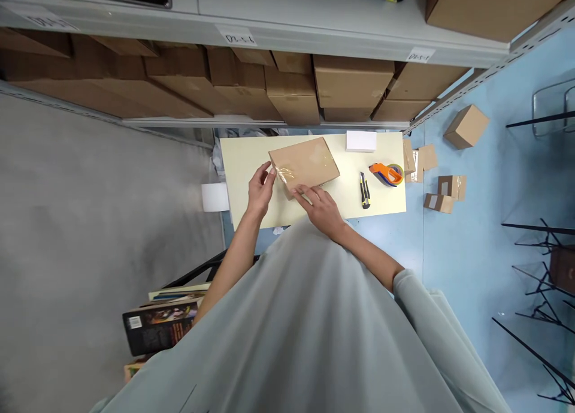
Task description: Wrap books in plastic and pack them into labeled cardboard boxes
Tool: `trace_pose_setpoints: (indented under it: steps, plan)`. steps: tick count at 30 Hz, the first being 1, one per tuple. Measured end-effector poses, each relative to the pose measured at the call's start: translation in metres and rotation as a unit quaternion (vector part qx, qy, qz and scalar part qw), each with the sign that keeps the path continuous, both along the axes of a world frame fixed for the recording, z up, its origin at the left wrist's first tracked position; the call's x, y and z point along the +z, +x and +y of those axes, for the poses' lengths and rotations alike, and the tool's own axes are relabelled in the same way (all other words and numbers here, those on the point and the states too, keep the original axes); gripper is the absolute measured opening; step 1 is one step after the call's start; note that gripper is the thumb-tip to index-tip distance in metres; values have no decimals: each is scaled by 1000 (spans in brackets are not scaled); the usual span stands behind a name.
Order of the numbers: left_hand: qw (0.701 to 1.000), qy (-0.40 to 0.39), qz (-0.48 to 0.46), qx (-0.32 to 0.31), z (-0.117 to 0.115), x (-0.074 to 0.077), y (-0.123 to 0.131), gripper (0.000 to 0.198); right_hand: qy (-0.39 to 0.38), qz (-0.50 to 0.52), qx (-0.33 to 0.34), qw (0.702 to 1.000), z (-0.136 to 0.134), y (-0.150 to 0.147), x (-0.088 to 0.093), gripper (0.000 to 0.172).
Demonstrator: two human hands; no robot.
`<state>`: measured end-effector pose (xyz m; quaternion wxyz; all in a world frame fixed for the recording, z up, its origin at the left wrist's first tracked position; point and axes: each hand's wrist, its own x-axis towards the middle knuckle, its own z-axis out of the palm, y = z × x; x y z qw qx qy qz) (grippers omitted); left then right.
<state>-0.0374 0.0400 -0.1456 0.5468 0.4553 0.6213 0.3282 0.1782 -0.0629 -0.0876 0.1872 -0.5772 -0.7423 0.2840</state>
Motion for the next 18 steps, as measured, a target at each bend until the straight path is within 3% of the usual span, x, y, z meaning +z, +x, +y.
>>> trace_pose_setpoints:
  steps: [4, 7, 9, 11, 14, 18]
  plan:
    - [999, 36, -32, 2, -8, 37, 4, 84, 0, 55, 37, 998, 4, -6, 7, 55]
    - [998, 37, -48, -24, -10, 49, 3, 89, 1, 118, -43, 992, 13, 10, 5, 47]
    - [997, 36, -52, -40, -7, 50, -1, 89, -12, 149, -155, 977, 23, 28, -2, 55]
    - [996, 36, -57, -51, -2, 48, -5, 88, -59, 186, -236, 952, 33, 44, -12, 76]
    - [996, 34, -60, -62, 4, 44, -12, 87, -143, 253, -255, 922, 43, 56, -26, 96]
    - [993, 58, -57, -82, 8, 39, -15, 89, -131, 284, -248, 917, 35, 53, -28, 89]
